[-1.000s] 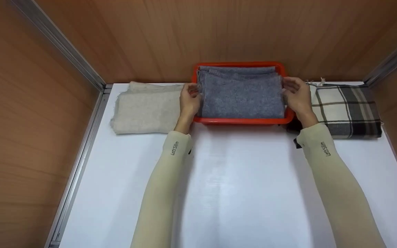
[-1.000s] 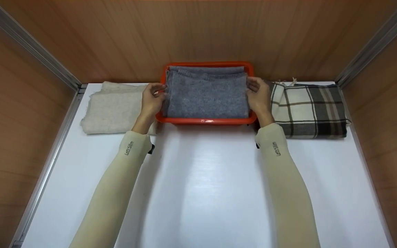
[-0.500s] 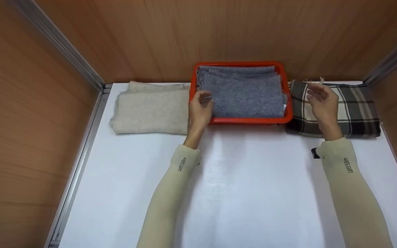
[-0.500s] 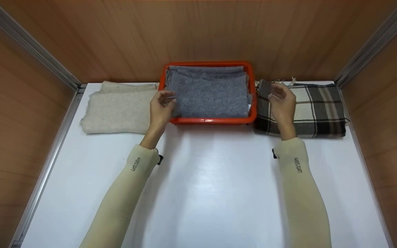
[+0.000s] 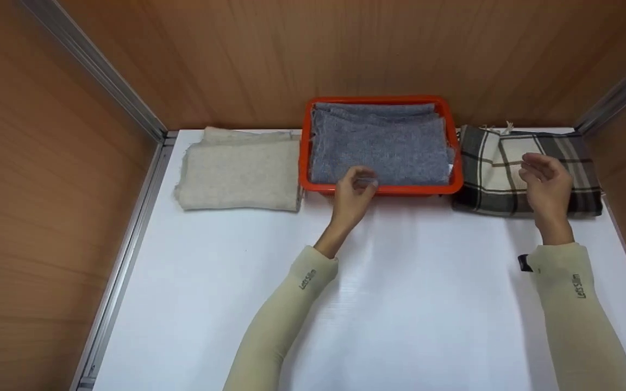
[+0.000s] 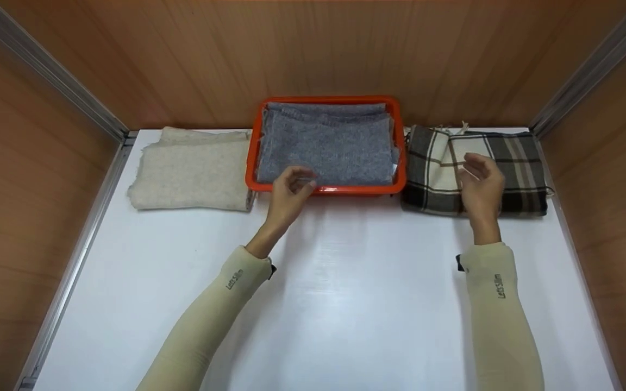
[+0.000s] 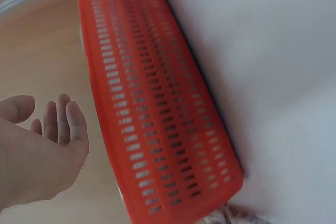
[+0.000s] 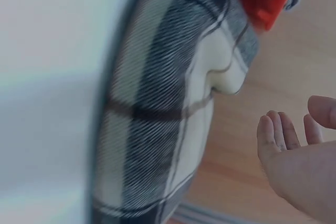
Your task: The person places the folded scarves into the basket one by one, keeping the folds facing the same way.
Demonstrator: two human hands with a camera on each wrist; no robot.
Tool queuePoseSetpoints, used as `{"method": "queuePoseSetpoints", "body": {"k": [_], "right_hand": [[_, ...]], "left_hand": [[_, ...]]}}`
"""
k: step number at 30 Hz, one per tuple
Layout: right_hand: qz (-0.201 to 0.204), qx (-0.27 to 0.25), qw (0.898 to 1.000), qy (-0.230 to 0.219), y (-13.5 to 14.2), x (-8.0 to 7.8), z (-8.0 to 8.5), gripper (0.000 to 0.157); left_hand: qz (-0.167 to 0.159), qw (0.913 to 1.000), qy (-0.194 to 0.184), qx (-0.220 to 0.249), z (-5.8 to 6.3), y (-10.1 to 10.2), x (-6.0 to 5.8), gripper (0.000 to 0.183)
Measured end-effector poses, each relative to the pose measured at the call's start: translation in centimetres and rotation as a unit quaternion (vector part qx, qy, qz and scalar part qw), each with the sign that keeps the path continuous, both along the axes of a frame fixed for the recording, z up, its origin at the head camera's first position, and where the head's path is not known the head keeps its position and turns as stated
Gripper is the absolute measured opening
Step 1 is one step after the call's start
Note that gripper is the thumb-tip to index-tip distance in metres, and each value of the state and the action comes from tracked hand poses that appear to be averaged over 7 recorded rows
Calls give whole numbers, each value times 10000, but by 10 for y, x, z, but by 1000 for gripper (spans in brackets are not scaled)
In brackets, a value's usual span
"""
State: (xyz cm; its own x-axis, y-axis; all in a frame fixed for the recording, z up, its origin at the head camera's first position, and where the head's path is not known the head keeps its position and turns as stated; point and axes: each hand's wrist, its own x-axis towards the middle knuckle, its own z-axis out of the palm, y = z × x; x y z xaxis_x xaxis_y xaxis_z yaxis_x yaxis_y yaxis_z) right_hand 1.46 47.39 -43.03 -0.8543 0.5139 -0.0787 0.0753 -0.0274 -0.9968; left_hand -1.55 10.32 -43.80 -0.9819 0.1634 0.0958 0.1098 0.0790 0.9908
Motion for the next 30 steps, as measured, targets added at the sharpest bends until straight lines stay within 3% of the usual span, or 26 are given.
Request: {"method": "queuePoseSetpoints", "body": {"k": [14,30], "right_hand": [[-530,-231,9973,-445,35,30,-12,28],[-1078,440,9859,-1203,65,48,-26,43]], "left_hand": [[-869,9939,-221,-648,-22,40,35,22],[-1485,9829,-511,-962,-40,64,41,31]]}}
